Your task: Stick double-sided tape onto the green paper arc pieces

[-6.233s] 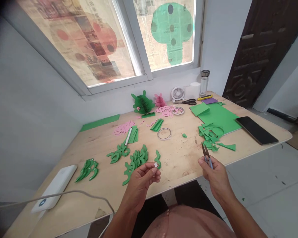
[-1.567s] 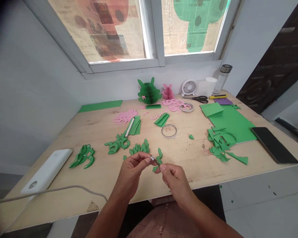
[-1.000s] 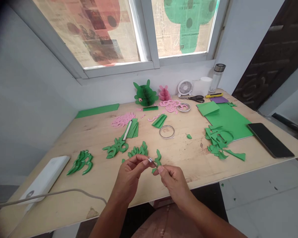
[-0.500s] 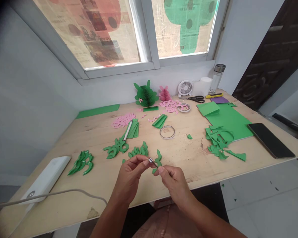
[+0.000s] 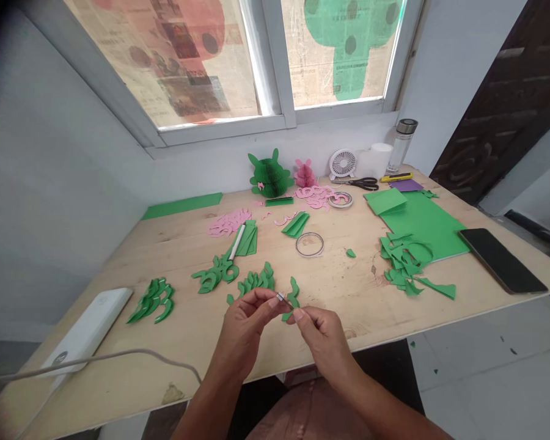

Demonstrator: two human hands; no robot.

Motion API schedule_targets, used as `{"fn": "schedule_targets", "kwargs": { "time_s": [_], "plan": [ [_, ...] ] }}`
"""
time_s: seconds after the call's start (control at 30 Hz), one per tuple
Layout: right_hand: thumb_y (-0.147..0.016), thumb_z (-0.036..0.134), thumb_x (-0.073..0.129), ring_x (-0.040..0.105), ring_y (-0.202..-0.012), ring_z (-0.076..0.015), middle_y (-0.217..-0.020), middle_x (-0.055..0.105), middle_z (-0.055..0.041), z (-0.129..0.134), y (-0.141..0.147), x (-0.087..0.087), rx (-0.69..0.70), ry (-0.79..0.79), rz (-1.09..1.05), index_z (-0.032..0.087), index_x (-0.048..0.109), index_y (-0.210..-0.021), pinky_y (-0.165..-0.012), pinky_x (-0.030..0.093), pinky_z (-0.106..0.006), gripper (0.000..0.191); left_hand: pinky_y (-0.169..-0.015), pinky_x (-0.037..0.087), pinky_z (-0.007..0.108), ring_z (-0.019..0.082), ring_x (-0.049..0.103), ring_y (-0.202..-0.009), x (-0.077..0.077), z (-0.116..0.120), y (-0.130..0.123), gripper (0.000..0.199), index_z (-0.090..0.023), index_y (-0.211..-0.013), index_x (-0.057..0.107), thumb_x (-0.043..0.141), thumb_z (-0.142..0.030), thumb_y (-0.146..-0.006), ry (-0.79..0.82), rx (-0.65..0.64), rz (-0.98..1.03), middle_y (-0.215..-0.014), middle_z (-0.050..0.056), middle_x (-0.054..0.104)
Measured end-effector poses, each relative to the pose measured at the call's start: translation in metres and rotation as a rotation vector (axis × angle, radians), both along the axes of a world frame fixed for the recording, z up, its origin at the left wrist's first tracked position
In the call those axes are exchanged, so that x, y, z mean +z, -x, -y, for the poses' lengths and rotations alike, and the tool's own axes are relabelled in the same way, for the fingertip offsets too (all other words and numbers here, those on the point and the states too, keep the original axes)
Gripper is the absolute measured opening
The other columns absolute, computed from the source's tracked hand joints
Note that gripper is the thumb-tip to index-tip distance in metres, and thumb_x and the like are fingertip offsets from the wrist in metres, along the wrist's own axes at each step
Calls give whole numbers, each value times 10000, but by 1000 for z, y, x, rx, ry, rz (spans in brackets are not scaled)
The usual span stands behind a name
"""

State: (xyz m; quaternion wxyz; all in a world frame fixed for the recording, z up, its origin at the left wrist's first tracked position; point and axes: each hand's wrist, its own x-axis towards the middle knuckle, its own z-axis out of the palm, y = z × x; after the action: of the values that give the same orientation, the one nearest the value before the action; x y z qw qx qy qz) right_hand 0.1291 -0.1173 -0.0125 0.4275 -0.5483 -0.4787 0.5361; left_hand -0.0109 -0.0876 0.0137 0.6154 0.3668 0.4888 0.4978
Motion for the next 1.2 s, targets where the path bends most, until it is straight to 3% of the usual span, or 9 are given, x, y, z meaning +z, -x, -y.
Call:
{"fn": "schedule_targets", "kwargs": {
  "time_s": [0.53,0.87,1.2],
  "plan": [
    [-829,587,467,336,-491,-103,-511,427,19,-2,0,2,11,-7,43,147,729,-762,-495,277,-241,516,-738,485,266,138,636,-673,2,-2,0,128,-156,-703,633,708,-258,-682,15,-9,44,-676,10,685],
    [-843,572,456,536,-668,-167,-705,646,-45,-3,-1,1,27,-34,53,148,742,-794,-594,410,-248,513,-719,471,253,135,628,-671,1,-5,0,119,-149,-700,628,701,-243,-692,6,-29,24,-665,11,676],
    [-847,562,458,547,-676,-171,-689,646,-44,-3,-2,-2,23,-44,56,155,744,-793,-586,420,-243,501,-722,476,260,139,628,-671,1,-5,-1,112,-147,-705,625,693,-236,-695,8,-48,25,-666,15,672]
  ]
}}
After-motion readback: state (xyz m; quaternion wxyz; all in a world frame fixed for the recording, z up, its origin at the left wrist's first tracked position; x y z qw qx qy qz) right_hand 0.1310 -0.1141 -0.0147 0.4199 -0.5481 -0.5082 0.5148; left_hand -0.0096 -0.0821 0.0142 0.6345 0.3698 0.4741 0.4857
